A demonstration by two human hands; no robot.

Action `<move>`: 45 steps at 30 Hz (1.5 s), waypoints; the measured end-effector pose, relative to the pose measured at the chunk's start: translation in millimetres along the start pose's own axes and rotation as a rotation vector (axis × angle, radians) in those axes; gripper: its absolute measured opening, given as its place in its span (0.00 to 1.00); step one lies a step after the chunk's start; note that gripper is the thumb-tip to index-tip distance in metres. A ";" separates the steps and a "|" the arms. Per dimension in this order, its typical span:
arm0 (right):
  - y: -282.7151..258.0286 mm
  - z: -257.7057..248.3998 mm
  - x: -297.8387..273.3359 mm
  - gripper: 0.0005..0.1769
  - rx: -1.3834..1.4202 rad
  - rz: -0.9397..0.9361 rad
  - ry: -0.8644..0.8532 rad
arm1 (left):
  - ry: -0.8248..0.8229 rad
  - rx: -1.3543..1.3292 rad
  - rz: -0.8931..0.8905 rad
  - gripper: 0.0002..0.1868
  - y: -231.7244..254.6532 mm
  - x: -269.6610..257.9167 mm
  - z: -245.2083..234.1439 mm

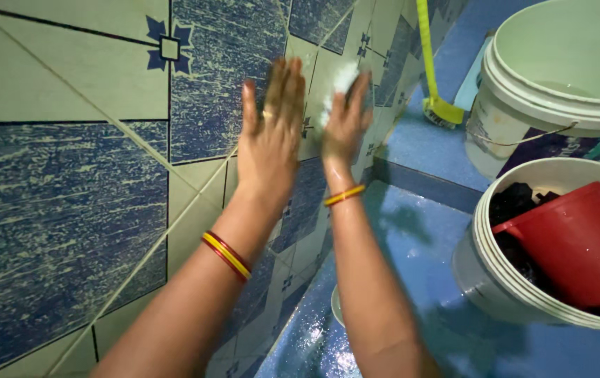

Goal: The person scrubs a tiled wall with a handheld brush, repeatedly dipping it into a small bowl of soapy water. They clean multiple sections of the wall in a consistent scrubbing motion.

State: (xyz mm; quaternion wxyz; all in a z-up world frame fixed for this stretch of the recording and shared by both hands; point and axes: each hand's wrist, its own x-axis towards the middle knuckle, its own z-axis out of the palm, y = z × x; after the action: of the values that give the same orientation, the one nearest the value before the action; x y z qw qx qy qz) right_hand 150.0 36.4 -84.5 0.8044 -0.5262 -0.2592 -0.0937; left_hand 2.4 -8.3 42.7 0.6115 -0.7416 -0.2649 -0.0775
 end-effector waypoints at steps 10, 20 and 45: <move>105.7 -6.0 -5.9 0.34 -0.211 0.142 0.083 | -0.055 -0.060 0.094 0.49 5.1 -13.0 -12.0; 153.8 -51.0 -345.2 0.39 -0.217 1.161 0.131 | -0.232 -0.068 0.332 0.47 20.5 -174.7 -5.4; -107.9 -29.6 -424.5 0.42 -0.336 0.560 -0.126 | -0.251 -0.148 -0.297 0.41 -128.5 -514.3 -40.8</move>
State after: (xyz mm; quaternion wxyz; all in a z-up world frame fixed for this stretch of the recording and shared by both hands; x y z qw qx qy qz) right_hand -246.3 -88.2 -226.5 0.6832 -0.7072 -0.1349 0.1223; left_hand -487.6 -185.9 -61.9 0.4993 -0.7411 -0.4390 -0.0934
